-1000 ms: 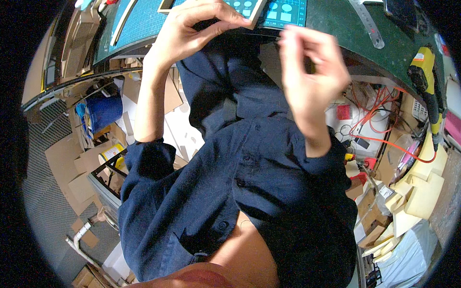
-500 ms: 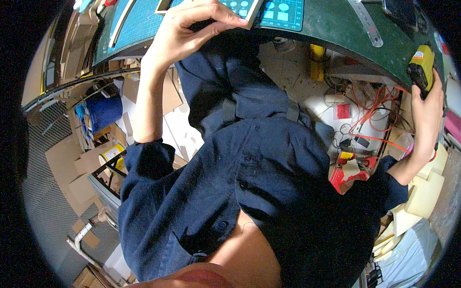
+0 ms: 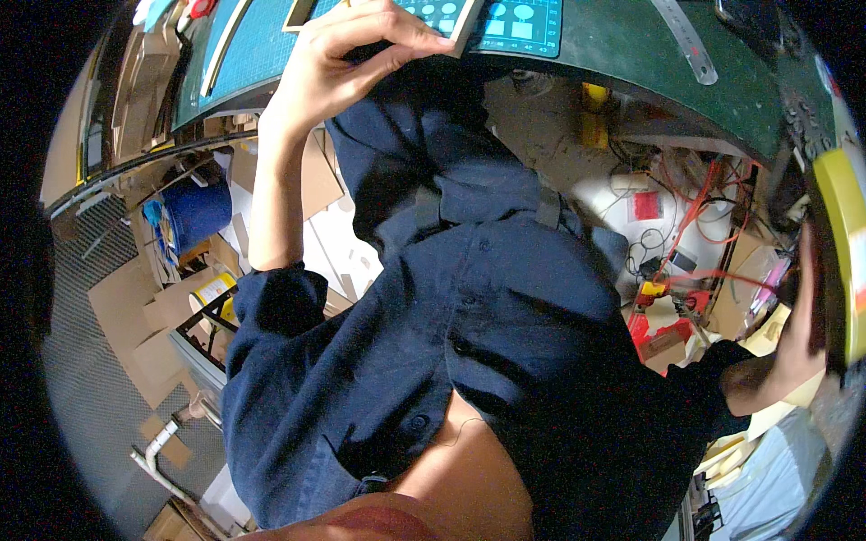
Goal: The person assembles small wooden frames by joining thin wooden strips with a yellow staple gun. They repeatedly align pieces on a green cutting mat, fire staples to secure joints, and place completed frames aside. The process continues with multiple frames being built and stacked.
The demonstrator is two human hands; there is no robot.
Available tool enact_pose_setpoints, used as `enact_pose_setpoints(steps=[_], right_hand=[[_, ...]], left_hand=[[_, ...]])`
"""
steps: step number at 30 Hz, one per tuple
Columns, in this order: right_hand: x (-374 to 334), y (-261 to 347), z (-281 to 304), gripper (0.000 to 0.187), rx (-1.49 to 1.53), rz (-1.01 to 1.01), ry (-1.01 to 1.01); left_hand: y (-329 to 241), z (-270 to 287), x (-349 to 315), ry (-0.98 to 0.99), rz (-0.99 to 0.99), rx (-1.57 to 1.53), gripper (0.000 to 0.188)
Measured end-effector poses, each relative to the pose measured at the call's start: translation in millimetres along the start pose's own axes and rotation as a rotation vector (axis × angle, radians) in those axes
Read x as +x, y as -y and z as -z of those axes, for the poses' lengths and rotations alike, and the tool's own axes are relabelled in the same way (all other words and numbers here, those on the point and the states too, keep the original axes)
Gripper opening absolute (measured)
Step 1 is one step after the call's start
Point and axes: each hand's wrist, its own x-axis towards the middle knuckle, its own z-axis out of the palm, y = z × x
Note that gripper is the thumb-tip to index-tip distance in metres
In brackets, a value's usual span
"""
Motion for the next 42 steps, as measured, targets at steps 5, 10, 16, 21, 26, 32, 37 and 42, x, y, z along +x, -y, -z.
enact_pose_setpoints(steps=[5, 10, 16, 21, 26, 32, 37, 42], right_hand=[[-6, 40, -101, 0.041, 0.522, -0.245, 0.011], [30, 82, -200, 0.037, 0.681, -0.373, 0.122], [39, 79, -237, 0.038, 0.808, -0.208, 0.195], [34, 66, -244, 0.036, 0.803, -0.204, 0.401], [28, 50, -253, 0.038, 0.683, 0.132, 0.302], [32, 60, -250, 0.036, 0.745, -0.071, 0.419], [33, 63, -249, 0.034, 0.770, -0.151, 0.435], [34, 68, -250, 0.033, 0.816, -0.216, 0.416]], left_hand=[[7, 0, 1, 0.028, -0.017, -0.022, 0.024], [4, -2, 2, 0.016, -0.009, -0.048, 0.023], [6, -1, 0, 0.017, -0.006, -0.045, 0.022], [4, -3, -1, 0.022, 0.044, -0.081, 0.022], [2, -1, -1, 0.030, 0.037, -0.040, 0.023], [2, 0, -3, 0.042, 0.055, -0.008, 0.025], [2, -1, -2, 0.030, 0.036, -0.004, 0.025], [2, 0, -2, 0.040, 0.053, -0.004, 0.025]])
